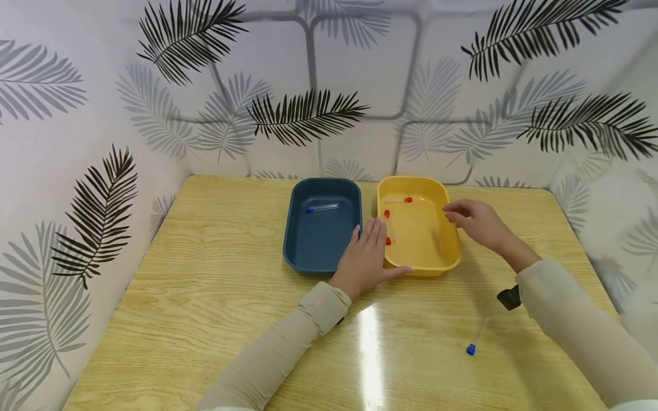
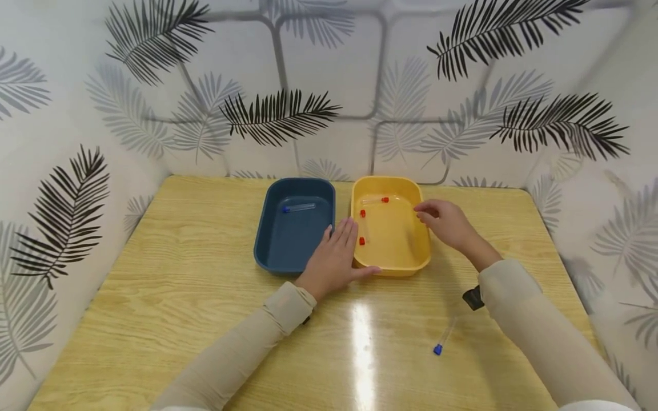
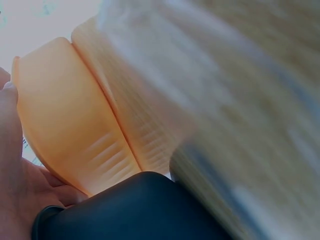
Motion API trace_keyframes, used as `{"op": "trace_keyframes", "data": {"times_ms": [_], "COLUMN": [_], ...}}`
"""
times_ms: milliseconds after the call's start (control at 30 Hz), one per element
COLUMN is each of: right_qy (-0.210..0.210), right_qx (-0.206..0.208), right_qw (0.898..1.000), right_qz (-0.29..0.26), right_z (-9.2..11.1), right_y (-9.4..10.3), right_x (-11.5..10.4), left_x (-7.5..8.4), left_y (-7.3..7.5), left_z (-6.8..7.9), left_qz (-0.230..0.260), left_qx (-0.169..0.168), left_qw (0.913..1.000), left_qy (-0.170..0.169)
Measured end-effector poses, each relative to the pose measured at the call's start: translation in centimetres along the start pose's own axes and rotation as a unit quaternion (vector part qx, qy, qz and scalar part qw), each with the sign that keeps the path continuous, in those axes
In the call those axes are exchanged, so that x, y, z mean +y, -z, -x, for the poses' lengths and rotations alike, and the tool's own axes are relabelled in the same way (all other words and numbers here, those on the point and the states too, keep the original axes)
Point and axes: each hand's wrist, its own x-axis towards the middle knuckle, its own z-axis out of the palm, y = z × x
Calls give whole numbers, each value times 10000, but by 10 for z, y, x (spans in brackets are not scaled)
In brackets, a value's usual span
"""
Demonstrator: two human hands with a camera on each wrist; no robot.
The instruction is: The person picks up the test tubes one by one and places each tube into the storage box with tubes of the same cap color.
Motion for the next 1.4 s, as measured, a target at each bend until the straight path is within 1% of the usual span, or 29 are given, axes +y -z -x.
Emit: {"op": "trace_keyframes", "data": {"times_ms": [133, 267, 367, 467, 567, 633, 733, 800, 933, 967, 1033, 1133, 1200, 1300, 1400], "right_qy": [25, 138, 116, 46, 66, 123, 320, 370, 378, 379, 517, 815, 999, 1367, 1841], "right_qx": [55, 65, 186, 341, 395, 416, 283, 35, -643, -769, -955, -1050, -1070, -985, -805], "right_qw": [10000, 9998, 9996, 9992, 9991, 9989, 9978, 9972, 9944, 9936, 9912, 9875, 9851, 9813, 9744], "right_qz": [66, 99, 182, 209, 165, 195, 497, 642, 749, 738, 752, 848, 898, 935, 1006], "right_z": [8, 16, 24, 34, 53, 68, 93, 107, 131, 135, 144, 155, 161, 168, 171], "right_y": [-1, -1, 1, 4, 5, 4, 2, 1, 0, 0, -1, -7, -12, -22, -32], "right_x": [2, 3, 2, 2, 3, 6, 14, 19, 25, 26, 30, 34, 36, 37, 38], "left_x": [-2, -3, -4, -6, -7, -8, -14, -23, -46, -53, -66, -86, -99, -115, -128], "left_y": [0, 1, 3, 5, 8, 12, 23, 31, 42, 44, 47, 50, 49, 46, 40], "left_z": [0, -1, -3, -4, -3, 1, 10, 18, 35, 40, 49, 64, 72, 84, 94], "left_qz": [-76, -31, 10, 35, 165, 369, 658, 733, 514, 490, 407, 398, 385, 418, 479], "left_qx": [79, -12, -77, -58, 12, 63, 155, 247, 426, 457, 470, 474, 420, 294, 128], "left_qw": [9999, 10000, 9999, 9999, 9997, 9992, 9976, 9969, 9975, 9974, 9975, 9972, 9970, 9962, 9945], "left_qy": [-13, 8, 75, 153, 170, 151, 113, 120, 218, 256, 323, 428, 533, 711, 925]}}
